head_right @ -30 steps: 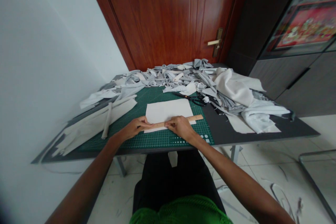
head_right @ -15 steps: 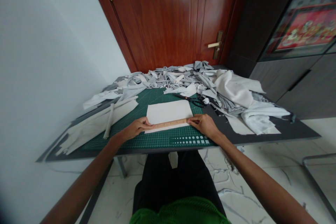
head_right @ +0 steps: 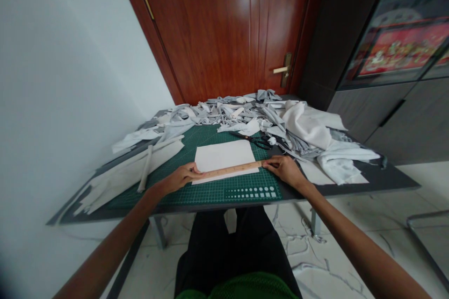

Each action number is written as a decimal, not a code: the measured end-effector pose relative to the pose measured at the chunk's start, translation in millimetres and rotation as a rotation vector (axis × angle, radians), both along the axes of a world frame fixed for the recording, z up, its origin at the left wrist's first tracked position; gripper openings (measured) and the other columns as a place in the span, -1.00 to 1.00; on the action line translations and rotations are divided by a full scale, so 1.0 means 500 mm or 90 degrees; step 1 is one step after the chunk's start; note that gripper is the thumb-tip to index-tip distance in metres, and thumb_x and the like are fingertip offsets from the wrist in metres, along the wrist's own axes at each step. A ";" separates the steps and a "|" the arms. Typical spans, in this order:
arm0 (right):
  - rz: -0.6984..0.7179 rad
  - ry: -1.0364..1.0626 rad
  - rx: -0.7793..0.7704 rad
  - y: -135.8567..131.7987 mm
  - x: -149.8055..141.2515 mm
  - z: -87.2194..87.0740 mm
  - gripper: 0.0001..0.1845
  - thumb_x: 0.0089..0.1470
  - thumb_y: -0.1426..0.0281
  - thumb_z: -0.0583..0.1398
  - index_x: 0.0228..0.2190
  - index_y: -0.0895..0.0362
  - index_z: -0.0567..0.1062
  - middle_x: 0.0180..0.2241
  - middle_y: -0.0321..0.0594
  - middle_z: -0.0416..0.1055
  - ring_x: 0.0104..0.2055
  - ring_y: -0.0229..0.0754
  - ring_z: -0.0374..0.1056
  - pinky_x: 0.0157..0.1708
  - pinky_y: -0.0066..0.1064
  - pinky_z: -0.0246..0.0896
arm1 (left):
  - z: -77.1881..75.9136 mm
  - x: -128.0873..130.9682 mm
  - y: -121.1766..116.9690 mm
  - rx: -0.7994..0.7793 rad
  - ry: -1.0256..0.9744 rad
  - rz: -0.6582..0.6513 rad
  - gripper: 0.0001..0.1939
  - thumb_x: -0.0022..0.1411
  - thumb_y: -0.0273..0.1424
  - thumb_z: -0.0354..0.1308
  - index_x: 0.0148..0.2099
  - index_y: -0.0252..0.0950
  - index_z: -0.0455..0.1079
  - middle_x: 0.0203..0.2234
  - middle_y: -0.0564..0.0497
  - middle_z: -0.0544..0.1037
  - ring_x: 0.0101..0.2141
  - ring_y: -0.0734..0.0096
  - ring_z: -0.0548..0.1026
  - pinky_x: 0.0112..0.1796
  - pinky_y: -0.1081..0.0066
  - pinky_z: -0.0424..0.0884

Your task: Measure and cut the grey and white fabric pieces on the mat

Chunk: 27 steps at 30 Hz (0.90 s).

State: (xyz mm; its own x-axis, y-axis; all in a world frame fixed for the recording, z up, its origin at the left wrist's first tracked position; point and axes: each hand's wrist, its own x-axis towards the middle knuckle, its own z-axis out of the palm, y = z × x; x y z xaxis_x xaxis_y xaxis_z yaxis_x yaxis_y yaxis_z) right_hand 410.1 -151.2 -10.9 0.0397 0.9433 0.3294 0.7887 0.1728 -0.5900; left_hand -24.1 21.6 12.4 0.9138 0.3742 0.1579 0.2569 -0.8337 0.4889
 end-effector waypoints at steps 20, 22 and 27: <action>-0.041 -0.030 0.036 0.323 -0.137 0.050 -0.63 0.20 0.39 0.26 0.03 0.17 0.60 -0.21 -0.17 0.68 -0.38 -0.21 0.51 -0.22 -0.41 0.40 | 0.002 0.004 -0.053 -0.005 -0.076 0.139 -0.66 0.43 -0.24 0.17 0.15 -0.24 0.50 -0.04 -0.11 0.55 0.02 0.19 0.45 0.10 0.20 0.38; -0.063 -0.067 0.036 0.314 -0.125 0.041 -0.54 0.23 0.41 0.22 0.15 0.20 0.51 -0.12 -0.09 0.66 -0.30 -0.17 0.51 -0.16 -0.36 0.40 | -0.001 0.003 -0.050 0.005 -0.086 0.149 -0.68 0.44 -0.25 0.16 0.13 -0.24 0.51 -0.05 -0.11 0.56 0.02 0.18 0.44 0.10 0.18 0.37; -0.143 -0.194 0.027 0.237 -0.043 0.009 -0.61 0.24 0.45 0.16 0.05 0.31 0.56 -0.01 0.21 0.53 0.06 0.17 0.41 0.11 -0.07 0.27 | -0.015 -0.006 -0.035 0.019 -0.115 0.208 -0.70 0.42 -0.27 0.16 0.11 -0.24 0.51 -0.06 -0.10 0.55 -0.01 0.18 0.45 0.08 0.19 0.38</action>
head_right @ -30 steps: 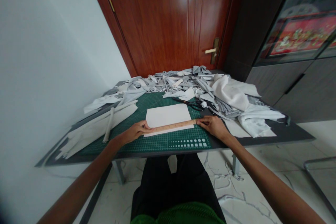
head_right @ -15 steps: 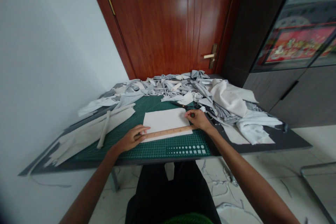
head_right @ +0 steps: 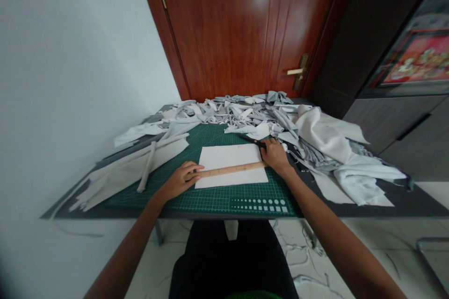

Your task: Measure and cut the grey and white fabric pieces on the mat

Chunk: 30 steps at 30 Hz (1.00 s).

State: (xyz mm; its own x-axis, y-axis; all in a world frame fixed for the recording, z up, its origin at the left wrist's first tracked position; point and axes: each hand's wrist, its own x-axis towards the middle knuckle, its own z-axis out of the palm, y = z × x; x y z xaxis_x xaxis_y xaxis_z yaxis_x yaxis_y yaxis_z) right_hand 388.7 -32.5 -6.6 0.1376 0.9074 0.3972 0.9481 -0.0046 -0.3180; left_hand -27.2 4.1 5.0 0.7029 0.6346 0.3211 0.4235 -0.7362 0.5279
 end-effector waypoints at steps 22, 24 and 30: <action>-0.075 -0.127 -0.119 0.002 0.080 0.001 -0.76 0.25 0.42 0.26 -0.06 0.21 0.58 -0.04 0.13 0.53 0.04 0.13 0.44 0.08 -0.14 0.27 | 0.057 -0.204 -0.006 0.223 0.286 0.430 -0.63 0.40 -0.40 -0.05 0.07 -0.28 0.55 -0.06 -0.25 0.55 -0.06 -0.05 0.48 -0.04 -0.01 0.44; -0.077 -0.129 -0.120 0.007 0.078 0.006 -0.69 0.27 0.37 0.25 0.01 0.24 0.54 0.01 0.17 0.51 0.08 0.17 0.41 0.09 -0.11 0.26 | 0.072 -0.156 -0.026 0.246 0.301 0.452 -0.60 0.37 -0.48 -0.06 0.12 -0.30 0.51 0.00 -0.28 0.52 -0.01 -0.05 0.47 -0.01 0.02 0.44; -0.084 -0.134 -0.145 0.001 0.082 0.020 -0.60 0.29 0.27 0.23 0.05 0.26 0.51 0.05 0.20 0.53 0.13 0.24 0.39 0.11 -0.02 0.23 | 0.080 0.063 -0.087 0.133 0.337 0.391 -0.64 0.52 -0.28 -0.07 0.00 -0.33 0.51 -0.04 -0.21 0.58 0.04 0.07 0.52 0.09 0.20 0.41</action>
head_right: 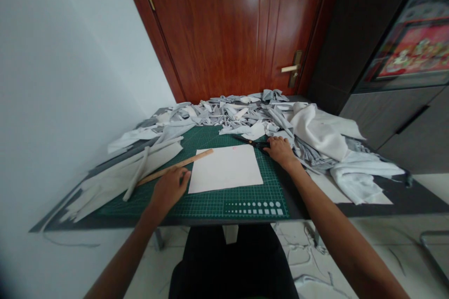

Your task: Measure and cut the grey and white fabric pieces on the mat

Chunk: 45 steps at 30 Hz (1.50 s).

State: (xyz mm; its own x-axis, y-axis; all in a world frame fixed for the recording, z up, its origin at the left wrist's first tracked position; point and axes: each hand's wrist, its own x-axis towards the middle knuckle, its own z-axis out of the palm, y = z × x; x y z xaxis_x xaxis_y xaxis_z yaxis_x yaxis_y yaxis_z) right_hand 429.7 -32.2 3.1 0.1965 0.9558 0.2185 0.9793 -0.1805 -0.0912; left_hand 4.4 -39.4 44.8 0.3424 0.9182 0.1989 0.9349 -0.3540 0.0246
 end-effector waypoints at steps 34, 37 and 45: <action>-0.122 0.248 0.344 -0.041 0.066 0.012 -0.41 0.04 0.00 0.24 -0.12 0.23 0.63 -0.20 0.12 0.66 -0.12 0.21 0.56 -0.07 -0.07 0.39 | 0.272 0.170 0.169 -0.099 -0.324 -0.102 -0.78 0.18 -0.36 0.13 -0.49 -0.30 0.45 -0.58 -0.02 0.50 -0.50 0.33 0.42 -0.42 0.39 0.22; -0.138 0.356 0.405 -0.039 0.066 0.019 -0.35 -0.01 -0.09 0.22 -0.15 0.22 0.61 -0.23 0.10 0.65 -0.18 0.18 0.56 -0.12 -0.10 0.41 | 0.291 0.153 0.174 0.072 -0.309 -0.142 -0.77 0.19 -0.34 0.13 -0.49 -0.31 0.42 -0.54 -0.05 0.50 -0.42 0.30 0.45 -0.34 0.38 0.27; -0.077 0.623 0.415 -0.044 0.047 0.041 -0.23 -0.07 -0.24 0.25 -0.15 0.18 0.54 -0.19 0.00 0.57 -0.26 0.00 0.46 -0.36 -0.28 0.38 | 0.220 0.104 0.175 0.183 -0.658 -0.021 -0.74 0.36 -0.30 0.07 -0.26 -0.34 0.50 -0.25 -0.12 0.66 -0.11 0.17 0.57 0.05 0.29 0.42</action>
State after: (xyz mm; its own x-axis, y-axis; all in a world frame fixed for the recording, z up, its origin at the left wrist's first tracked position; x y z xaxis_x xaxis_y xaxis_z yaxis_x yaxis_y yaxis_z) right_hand 453.1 -54.3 23.5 0.6332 0.6827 0.3646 0.4216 0.0907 -0.9022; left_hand 56.3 48.2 154.6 -0.0912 0.7844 0.6135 0.4985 -0.4973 0.7100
